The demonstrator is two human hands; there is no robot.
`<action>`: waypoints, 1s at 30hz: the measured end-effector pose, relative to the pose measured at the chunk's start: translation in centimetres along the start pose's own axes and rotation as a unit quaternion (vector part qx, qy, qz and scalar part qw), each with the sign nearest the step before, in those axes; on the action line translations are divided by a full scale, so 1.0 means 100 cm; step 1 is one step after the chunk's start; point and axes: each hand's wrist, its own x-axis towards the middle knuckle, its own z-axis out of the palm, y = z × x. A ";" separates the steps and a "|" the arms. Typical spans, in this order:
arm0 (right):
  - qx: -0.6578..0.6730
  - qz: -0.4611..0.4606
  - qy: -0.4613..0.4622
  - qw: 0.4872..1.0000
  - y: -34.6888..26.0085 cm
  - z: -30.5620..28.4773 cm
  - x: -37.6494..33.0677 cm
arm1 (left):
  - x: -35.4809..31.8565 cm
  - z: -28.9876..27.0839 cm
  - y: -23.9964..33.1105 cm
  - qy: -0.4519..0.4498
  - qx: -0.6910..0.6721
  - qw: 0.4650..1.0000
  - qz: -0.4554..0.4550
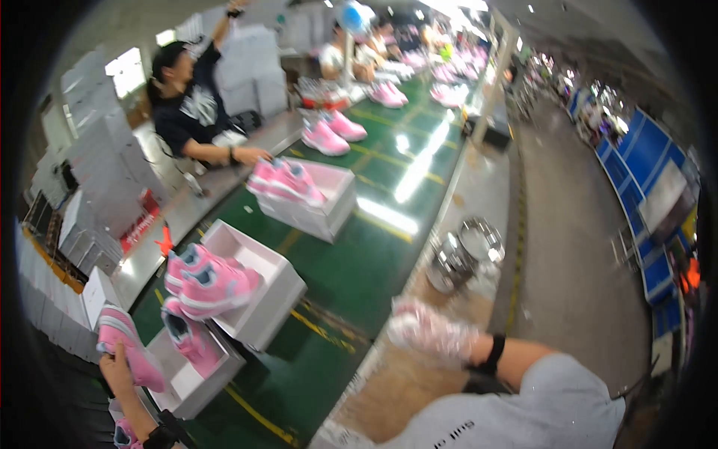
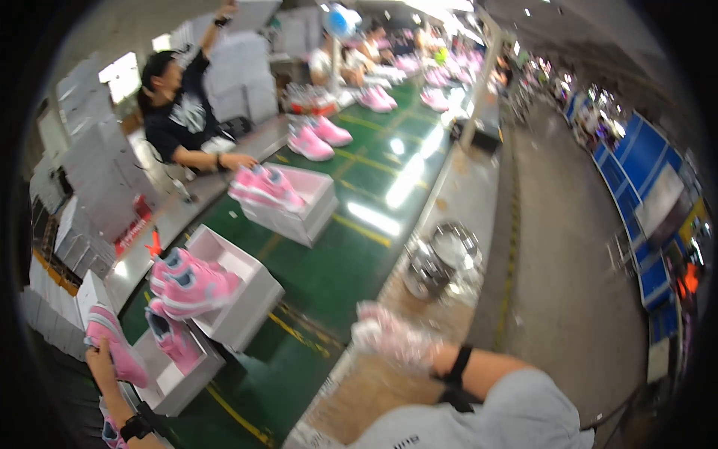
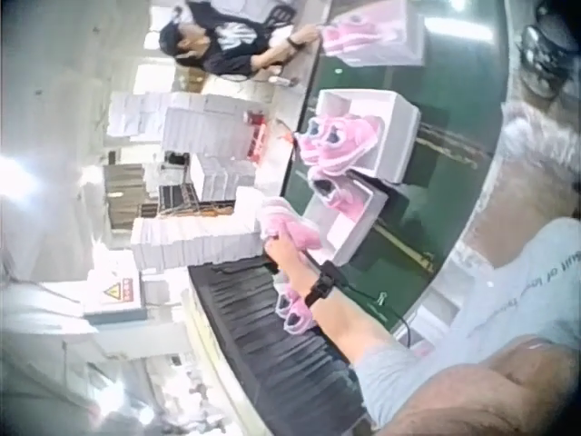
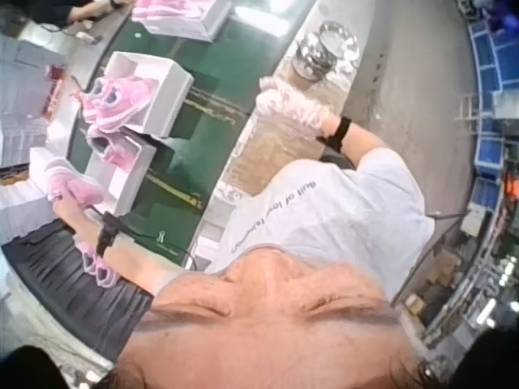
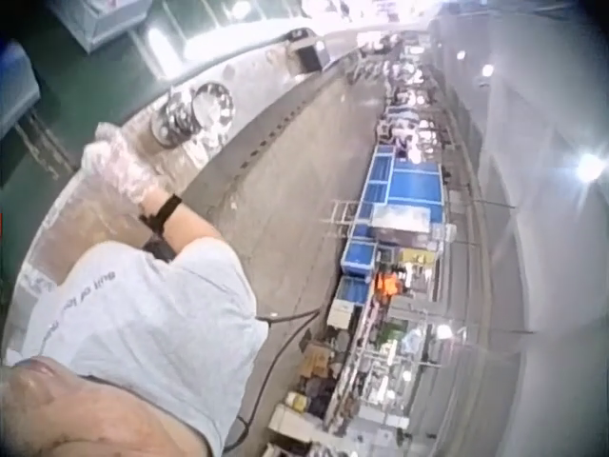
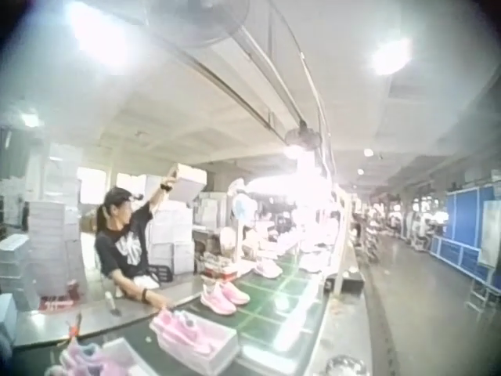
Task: Inspect the soles of pink and white sneakers, apply a cleaning agent with a gloved hand, and place them into boxes on a factory assembly line.
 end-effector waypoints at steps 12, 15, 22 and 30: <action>-0.528 -0.019 0.150 0.835 -0.055 -0.217 0.007 | -0.238 0.156 0.230 -0.276 -0.232 0.933 -0.019; -0.614 -0.064 0.097 0.781 -0.015 -0.226 0.019 | -0.292 0.232 0.237 -0.290 -0.353 0.889 -0.035; -0.598 -0.174 -0.004 0.783 -0.032 -0.255 0.036 | -0.421 0.275 0.197 -0.201 -0.473 0.823 -0.243; -0.648 -0.181 -0.033 0.739 -0.033 -0.264 0.053 | -0.490 0.261 0.196 -0.051 -0.633 0.690 -0.346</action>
